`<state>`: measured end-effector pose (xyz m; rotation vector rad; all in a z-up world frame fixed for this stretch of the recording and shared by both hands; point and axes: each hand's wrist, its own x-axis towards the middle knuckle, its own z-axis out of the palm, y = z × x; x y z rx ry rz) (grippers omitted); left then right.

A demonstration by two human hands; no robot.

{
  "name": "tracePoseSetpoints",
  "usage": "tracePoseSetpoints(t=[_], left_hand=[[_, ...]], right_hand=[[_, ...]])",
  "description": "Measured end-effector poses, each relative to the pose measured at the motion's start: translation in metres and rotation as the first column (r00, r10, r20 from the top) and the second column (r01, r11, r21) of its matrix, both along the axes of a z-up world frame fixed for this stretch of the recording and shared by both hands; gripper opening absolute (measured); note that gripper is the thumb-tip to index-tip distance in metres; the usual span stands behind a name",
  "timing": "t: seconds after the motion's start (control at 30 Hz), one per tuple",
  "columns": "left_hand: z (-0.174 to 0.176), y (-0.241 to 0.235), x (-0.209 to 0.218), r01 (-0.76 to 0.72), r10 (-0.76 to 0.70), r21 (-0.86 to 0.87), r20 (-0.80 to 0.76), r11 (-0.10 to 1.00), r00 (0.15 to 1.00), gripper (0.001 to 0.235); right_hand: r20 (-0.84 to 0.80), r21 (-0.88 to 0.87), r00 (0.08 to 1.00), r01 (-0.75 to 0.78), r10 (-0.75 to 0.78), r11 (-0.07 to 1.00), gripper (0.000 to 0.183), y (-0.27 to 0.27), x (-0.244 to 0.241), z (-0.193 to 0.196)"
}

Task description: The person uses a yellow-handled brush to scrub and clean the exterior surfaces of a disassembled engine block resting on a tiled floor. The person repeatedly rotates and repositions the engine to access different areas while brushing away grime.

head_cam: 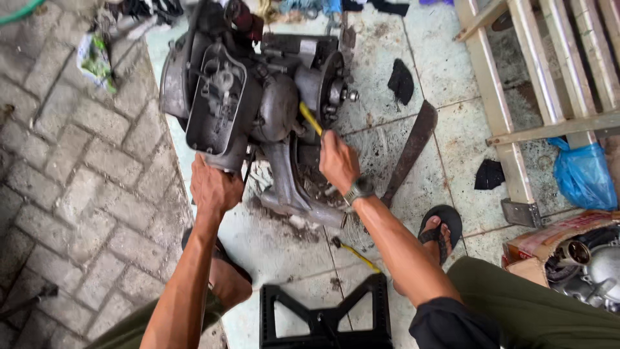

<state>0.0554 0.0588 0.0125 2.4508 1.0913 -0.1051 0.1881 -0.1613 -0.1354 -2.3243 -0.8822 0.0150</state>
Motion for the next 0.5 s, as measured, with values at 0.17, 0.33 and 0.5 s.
tracePoseSetpoints(t=[0.17,0.33,0.5], left_hand=[[-0.009,0.004,-0.003,0.014,-0.014,-0.004,-0.096,1.0,0.995,0.06],[0.005,0.003,0.005,0.039,-0.037,0.03,-0.066,0.999,0.997,0.044],[-0.012,0.009,-0.004,0.19,-0.194,0.183,0.007,0.965,0.981,0.018]], right_hand=[[-0.144,-0.123,0.989,-0.002,-0.016,0.992,0.016,-0.038,-0.013,-0.047],[-0.055,0.039,0.997,-0.047,0.049,0.998,0.013,-0.016,0.008,-0.068],[-0.102,-0.038,0.995,0.01,-0.014,0.999,0.011,-0.05,-0.006,-0.057]])
